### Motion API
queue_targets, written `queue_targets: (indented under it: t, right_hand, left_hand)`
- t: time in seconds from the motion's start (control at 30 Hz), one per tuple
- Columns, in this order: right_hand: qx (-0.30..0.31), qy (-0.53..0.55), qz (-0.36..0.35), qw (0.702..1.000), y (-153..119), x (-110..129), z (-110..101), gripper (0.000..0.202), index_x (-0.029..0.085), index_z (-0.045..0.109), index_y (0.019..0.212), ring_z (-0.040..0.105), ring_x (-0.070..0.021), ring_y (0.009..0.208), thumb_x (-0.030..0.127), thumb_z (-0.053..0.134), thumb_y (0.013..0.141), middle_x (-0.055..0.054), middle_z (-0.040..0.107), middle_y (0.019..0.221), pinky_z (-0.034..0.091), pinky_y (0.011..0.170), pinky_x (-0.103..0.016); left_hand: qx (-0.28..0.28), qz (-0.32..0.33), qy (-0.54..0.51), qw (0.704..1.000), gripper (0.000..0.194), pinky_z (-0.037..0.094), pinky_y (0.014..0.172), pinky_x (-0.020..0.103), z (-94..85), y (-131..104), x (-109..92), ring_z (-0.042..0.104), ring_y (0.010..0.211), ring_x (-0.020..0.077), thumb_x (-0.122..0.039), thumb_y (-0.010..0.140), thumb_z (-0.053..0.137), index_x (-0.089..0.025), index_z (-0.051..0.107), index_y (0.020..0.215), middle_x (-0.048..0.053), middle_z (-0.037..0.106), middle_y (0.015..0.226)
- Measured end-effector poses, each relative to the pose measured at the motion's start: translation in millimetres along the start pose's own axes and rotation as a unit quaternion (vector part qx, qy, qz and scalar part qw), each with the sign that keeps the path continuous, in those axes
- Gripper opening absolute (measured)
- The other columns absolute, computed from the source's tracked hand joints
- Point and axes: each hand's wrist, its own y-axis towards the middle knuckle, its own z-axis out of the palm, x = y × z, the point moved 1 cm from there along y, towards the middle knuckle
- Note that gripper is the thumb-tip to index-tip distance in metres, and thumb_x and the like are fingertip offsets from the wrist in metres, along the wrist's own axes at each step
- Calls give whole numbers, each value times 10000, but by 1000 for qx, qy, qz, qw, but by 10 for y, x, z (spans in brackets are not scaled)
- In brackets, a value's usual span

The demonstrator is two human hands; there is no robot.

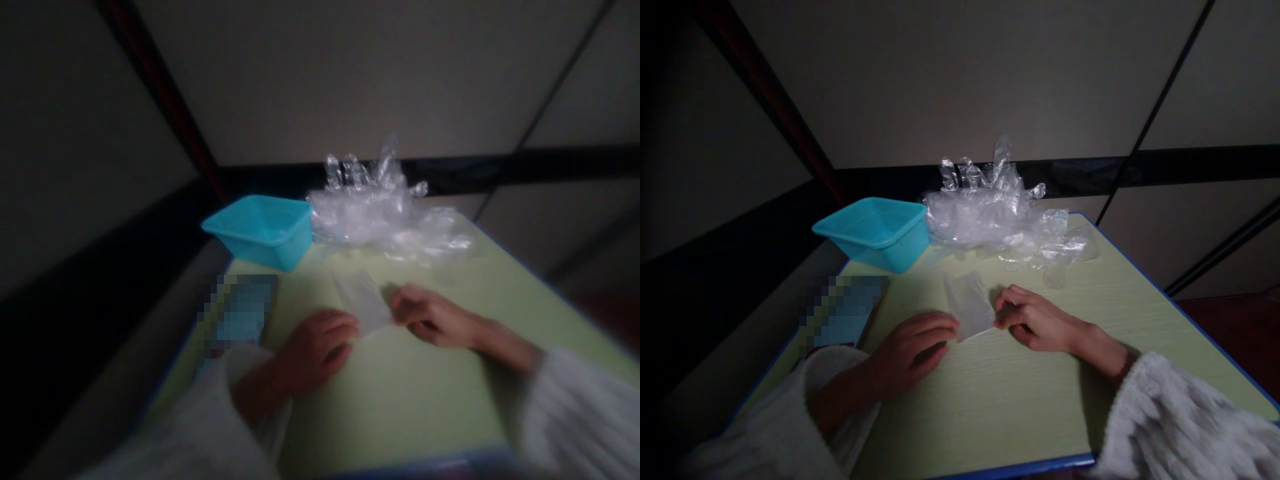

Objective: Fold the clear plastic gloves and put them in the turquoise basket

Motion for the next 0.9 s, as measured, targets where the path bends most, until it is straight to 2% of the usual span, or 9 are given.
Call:
queue_targets:
  t: [0.1, 0.27, 0.4, 0.53, 0.7, 0.8, 0.87, 0.9]
  right_hand:
    - [0, -4, -2, 1000, -5, 15, -6, 263, 156, 647, 871, 487, -191, 890, 23, 471, 727, -82, 544, 944, 396, 759, -333]
    - [-6, -33, -8, 999, -18, 24, 37, 234, 155, 656, 851, 453, -179, 778, 40, 490, 733, -49, 493, 796, 353, 686, -317]
    - [18, -27, -23, 999, -9, 112, 87, 195, 150, 636, 834, 456, -187, 778, 69, 480, 748, -49, 488, 771, 357, 709, -331]
    - [61, -46, -37, 996, 13, 303, 175, 127, 144, 607, 846, 468, -201, 802, 183, 496, 799, -65, 524, 802, 362, 766, -364]
    - [66, -67, -64, 993, 24, 462, 316, 253, 139, 607, 993, 473, -207, 819, 319, 484, 864, -74, 561, 829, 349, 788, -372]
    - [28, -53, -97, 993, 14, 416, 298, 257, 147, 623, 975, 470, -195, 768, 316, 447, 894, -58, 550, 765, 350, 736, -355]
    - [-34, -31, -101, 994, 7, 346, 226, 255, 139, 627, 971, 469, -183, 732, 277, 420, 915, -51, 541, 728, 354, 701, -339]
    - [-66, -17, -93, 993, 5, 309, 183, 250, 134, 625, 984, 474, -179, 726, 253, 415, 920, -52, 545, 729, 358, 691, -332]
  left_hand:
    - [-43, -29, -8, 999, 202, 507, 837, 340, -11, -4, 32, 623, 905, 186, -156, 849, 458, -170, 650, 911, 80, 681, 958]
    - [-97, -56, -18, 994, 178, 513, 763, 306, -32, 12, 51, 619, 820, 169, -134, 849, 459, -159, 635, 835, 66, 668, 847]
    - [-112, -72, -16, 991, 168, 508, 737, 292, -55, 28, 53, 612, 791, 162, -123, 837, 459, -169, 617, 804, 52, 652, 809]
    - [-123, -90, -6, 988, 168, 506, 720, 293, -76, 38, 72, 605, 773, 163, -126, 836, 455, -162, 612, 790, 54, 642, 788]
    - [-116, -105, 4, 988, 177, 508, 719, 291, -39, 14, 116, 606, 775, 161, -128, 844, 442, -157, 609, 795, 54, 637, 791]
    - [-78, -66, 5, 995, 187, 506, 807, 303, -16, -6, 98, 619, 888, 171, -143, 861, 443, -150, 622, 914, 78, 663, 925]
    - [4, -8, 5, 1000, 271, 456, 941, 339, -11, -9, 56, 566, 1093, 198, -196, 881, 459, -143, 582, 1116, 112, 623, 1156]
    - [52, 24, 4, 998, 354, 408, 1006, 359, -12, -7, 30, 500, 1195, 214, -246, 889, 472, -137, 523, 1222, 127, 559, 1272]
